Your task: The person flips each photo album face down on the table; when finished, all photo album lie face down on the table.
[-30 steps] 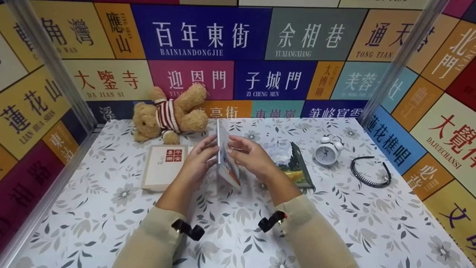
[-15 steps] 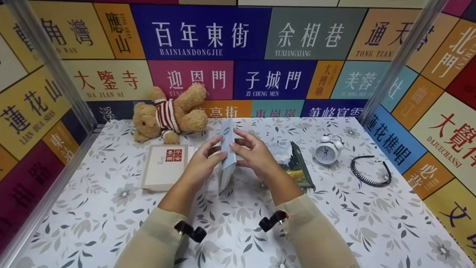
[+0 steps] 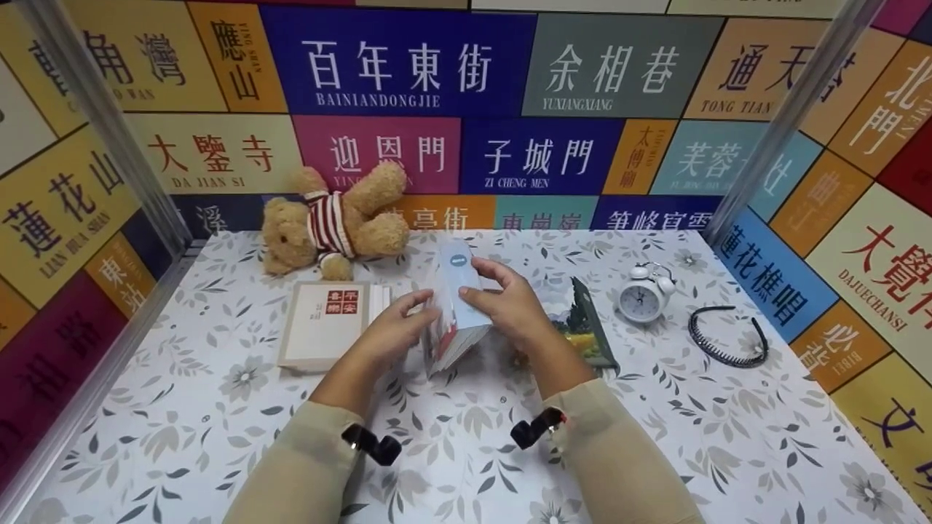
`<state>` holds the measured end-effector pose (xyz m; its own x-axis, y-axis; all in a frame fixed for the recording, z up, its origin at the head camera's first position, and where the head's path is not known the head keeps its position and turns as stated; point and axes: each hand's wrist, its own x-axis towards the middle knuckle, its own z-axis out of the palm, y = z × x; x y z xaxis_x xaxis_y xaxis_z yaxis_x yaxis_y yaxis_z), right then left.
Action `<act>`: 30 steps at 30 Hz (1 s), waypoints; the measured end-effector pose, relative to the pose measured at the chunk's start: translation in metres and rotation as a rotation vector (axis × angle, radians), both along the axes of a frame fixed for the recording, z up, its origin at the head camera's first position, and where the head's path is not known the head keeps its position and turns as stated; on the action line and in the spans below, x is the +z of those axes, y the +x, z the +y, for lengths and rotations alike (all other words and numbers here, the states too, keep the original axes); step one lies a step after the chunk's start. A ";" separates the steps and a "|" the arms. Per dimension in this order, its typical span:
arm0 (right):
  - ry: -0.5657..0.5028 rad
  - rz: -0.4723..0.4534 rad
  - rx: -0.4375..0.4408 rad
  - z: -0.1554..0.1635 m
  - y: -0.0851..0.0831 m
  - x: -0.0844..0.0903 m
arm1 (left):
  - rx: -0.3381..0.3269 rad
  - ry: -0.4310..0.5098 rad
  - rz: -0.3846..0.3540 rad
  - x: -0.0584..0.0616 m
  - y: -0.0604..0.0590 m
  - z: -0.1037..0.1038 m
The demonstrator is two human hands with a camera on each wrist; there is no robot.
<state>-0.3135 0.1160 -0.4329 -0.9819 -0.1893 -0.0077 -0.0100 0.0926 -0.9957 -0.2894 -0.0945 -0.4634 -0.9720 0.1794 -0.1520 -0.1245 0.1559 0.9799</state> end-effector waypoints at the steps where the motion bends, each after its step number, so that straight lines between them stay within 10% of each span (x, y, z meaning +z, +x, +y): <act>1: 0.031 0.002 -0.011 0.001 -0.001 -0.001 | 0.000 -0.030 0.009 -0.001 0.000 0.000; 14: 0.310 -0.036 -0.083 0.009 -0.011 -0.020 | -0.049 -0.330 0.187 -0.012 -0.005 -0.004; 30: 0.418 -0.060 -0.097 0.009 -0.017 -0.032 | -0.074 -0.456 0.109 -0.013 -0.003 -0.005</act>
